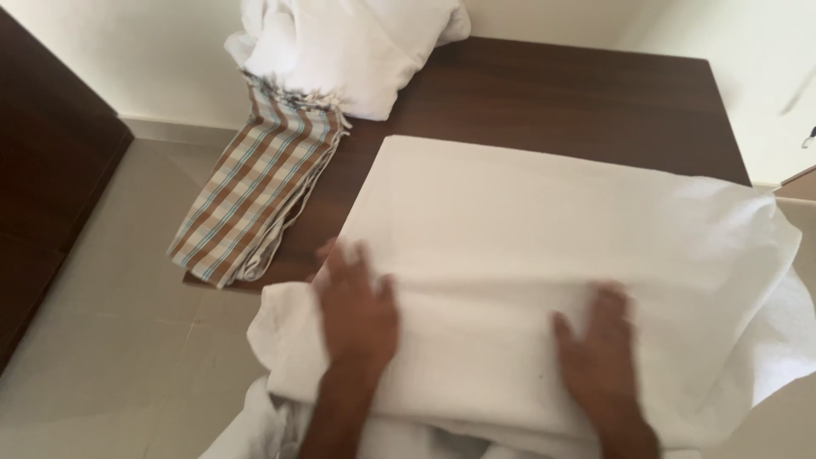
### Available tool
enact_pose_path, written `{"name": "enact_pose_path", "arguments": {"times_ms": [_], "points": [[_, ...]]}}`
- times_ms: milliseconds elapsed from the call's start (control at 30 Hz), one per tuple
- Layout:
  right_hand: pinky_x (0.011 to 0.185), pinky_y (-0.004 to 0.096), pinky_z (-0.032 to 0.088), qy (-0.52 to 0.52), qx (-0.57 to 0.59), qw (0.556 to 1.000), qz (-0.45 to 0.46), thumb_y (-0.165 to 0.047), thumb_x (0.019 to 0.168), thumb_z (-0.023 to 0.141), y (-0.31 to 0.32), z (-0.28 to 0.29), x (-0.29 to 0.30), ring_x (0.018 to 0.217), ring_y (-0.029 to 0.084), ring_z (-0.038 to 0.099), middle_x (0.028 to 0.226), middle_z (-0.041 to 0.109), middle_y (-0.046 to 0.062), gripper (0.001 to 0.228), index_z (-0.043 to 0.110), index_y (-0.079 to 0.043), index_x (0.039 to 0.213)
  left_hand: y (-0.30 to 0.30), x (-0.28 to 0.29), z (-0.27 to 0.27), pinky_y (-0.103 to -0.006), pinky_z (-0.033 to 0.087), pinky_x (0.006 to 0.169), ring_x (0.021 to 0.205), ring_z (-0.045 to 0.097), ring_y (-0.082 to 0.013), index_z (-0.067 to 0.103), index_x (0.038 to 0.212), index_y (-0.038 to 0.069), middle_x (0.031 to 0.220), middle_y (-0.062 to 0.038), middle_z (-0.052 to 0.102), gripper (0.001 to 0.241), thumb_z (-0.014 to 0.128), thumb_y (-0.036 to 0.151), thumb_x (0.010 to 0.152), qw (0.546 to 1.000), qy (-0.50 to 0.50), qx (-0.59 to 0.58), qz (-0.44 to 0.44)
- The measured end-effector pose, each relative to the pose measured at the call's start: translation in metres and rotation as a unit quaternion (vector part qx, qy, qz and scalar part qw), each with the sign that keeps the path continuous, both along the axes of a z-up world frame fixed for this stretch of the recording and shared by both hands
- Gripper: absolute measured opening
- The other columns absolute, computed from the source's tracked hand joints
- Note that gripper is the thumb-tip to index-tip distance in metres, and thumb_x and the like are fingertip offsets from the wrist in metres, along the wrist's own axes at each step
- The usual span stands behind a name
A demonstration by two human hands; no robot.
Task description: The person folds a white towel on a wooden table. They smooth the towel with both hands, fold it in half, and then fold it again to create a neat rectangular shape. A plaid towel and a white pillow are visible nearby.
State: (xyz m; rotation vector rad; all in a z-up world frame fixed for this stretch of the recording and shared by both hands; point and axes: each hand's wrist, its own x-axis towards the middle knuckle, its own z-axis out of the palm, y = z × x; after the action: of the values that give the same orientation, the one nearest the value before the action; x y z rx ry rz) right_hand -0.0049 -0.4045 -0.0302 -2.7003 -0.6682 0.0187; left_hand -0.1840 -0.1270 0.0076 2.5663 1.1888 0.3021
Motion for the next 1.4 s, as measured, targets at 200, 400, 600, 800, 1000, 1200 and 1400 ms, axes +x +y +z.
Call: {"name": "enact_pose_path", "arguments": {"times_ms": [200,400,600,800,1000,1200,1400], "points": [[0.124,0.049,0.007,0.044,-0.063,0.989,0.125,-0.049,0.103,0.044,0.106,0.038,0.012,0.157,0.033,0.008,0.168,0.016,0.019,0.077,0.021,-0.002,0.160,-0.002,0.102,0.015,-0.0589,-0.003,0.123,0.157,-0.003,-0.0293,0.016,0.163,0.015,0.170,-0.012,0.003,0.073,0.039,0.048,0.102,0.978,0.052,-0.061,-0.194],[0.124,0.049,0.009,-0.002,-0.038,0.988,0.148,-0.047,0.102,0.045,0.144,0.028,0.066,0.157,0.030,0.013,0.169,0.021,0.016,0.075,0.023,-0.005,0.160,0.050,0.165,0.010,-0.0589,-0.005,0.124,0.159,-0.006,-0.0275,0.012,0.164,0.020,0.173,-0.009,-0.001,0.080,0.044,0.054,0.099,0.991,0.047,-0.088,-0.086],[0.124,0.049,0.004,-0.003,-0.038,0.995,0.091,-0.049,0.102,0.042,0.174,0.025,0.122,0.157,0.025,0.009,0.170,0.017,0.009,0.074,0.022,-0.011,0.162,0.088,0.200,-0.033,-0.0557,0.003,0.123,0.156,0.003,-0.0355,0.013,0.160,0.007,0.170,-0.022,0.007,0.096,0.062,0.053,0.092,0.992,-0.099,-0.024,0.078],[0.125,0.049,0.003,-0.011,-0.018,1.000,0.004,-0.047,0.102,0.043,0.184,0.022,0.137,0.157,0.024,0.011,0.170,0.020,0.005,0.069,0.028,-0.014,0.161,0.082,0.188,0.017,-0.0631,0.018,0.110,0.138,0.033,-0.0383,0.027,0.158,0.010,0.149,-0.017,0.045,0.093,0.080,0.031,0.084,0.982,-0.140,-0.037,0.119],[0.125,0.052,0.005,0.050,0.073,0.996,-0.021,-0.031,0.096,0.063,0.205,0.040,0.134,0.158,0.028,0.015,0.168,0.029,0.011,0.063,0.045,-0.009,0.152,0.105,0.194,0.048,-0.0551,0.022,0.118,0.124,0.050,-0.0205,0.062,0.131,0.021,0.110,0.003,0.069,0.043,0.074,0.031,0.091,0.977,-0.013,-0.159,0.142],[0.123,0.051,0.012,0.053,0.094,0.993,0.039,-0.023,0.095,0.064,0.224,0.041,0.123,0.156,0.029,0.018,0.164,0.033,0.010,0.058,0.048,-0.009,0.148,0.116,0.182,0.010,-0.0585,0.026,0.102,0.109,0.054,-0.0256,0.076,0.095,0.016,0.102,-0.002,0.065,0.011,0.075,0.023,0.087,0.981,-0.147,-0.015,0.126],[0.118,0.046,0.034,0.010,0.186,0.982,0.034,-0.007,0.095,0.061,0.208,0.066,0.126,0.147,0.030,0.041,0.158,0.052,0.010,0.048,0.059,-0.008,0.143,0.061,0.171,0.056,-0.0361,0.052,0.061,0.068,0.063,-0.0171,0.063,0.089,0.007,0.080,-0.006,0.065,0.008,0.065,0.015,0.089,0.913,-0.363,-0.185,0.005]]}}
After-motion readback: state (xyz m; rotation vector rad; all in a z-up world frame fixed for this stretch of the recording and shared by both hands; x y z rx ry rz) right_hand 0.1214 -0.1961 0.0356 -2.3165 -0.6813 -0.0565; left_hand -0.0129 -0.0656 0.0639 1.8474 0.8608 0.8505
